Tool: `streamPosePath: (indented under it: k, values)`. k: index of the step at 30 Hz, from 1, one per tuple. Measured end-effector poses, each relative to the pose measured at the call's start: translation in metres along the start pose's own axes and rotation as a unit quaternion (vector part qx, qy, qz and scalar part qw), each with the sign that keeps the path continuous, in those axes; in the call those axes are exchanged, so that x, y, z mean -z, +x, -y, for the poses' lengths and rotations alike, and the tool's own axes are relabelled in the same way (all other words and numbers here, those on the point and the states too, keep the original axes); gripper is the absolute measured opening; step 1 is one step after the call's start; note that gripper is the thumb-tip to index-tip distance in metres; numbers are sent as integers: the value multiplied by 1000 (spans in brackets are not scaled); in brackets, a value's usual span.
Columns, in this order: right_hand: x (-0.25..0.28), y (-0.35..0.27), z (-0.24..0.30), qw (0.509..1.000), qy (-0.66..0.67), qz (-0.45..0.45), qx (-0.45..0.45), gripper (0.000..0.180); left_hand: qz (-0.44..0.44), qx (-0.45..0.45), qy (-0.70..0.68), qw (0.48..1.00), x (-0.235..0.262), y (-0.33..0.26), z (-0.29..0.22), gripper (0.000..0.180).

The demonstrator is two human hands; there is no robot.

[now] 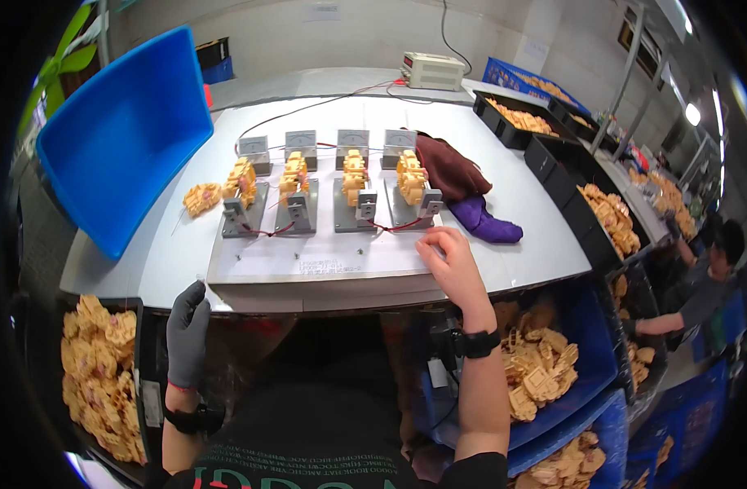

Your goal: Placing industrial plastic components into a testing fixture and moving bins of parts.

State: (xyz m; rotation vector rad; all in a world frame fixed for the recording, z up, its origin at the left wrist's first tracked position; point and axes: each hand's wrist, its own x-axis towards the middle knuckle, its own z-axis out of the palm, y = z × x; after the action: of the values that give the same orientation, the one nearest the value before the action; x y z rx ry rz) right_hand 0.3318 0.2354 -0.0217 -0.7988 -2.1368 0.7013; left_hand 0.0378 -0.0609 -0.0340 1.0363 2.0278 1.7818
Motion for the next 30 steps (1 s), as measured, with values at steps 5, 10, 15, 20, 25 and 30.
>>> streamPosePath:
  k: [5,10,15,20,25,30]
  values:
    - [-3,-10,-4,998,43,-32,-23,16,-2,-4,27,1000,5,6,15,32]
    - [-5,-10,-4,997,47,-36,-45,16,-63,-189,199,960,13,32,15,29]
    - [-2,-11,0,998,22,-24,-57,17,-18,-154,289,945,16,67,34,31]
    - [-3,-10,0,997,16,-14,-68,19,-22,-80,393,916,13,83,62,27]
    - [-8,-11,-1,997,-7,-39,-67,19,-47,-94,378,920,7,85,59,24]
    - [-12,-9,1,996,-10,-45,-79,17,-61,-108,389,913,4,86,59,23]
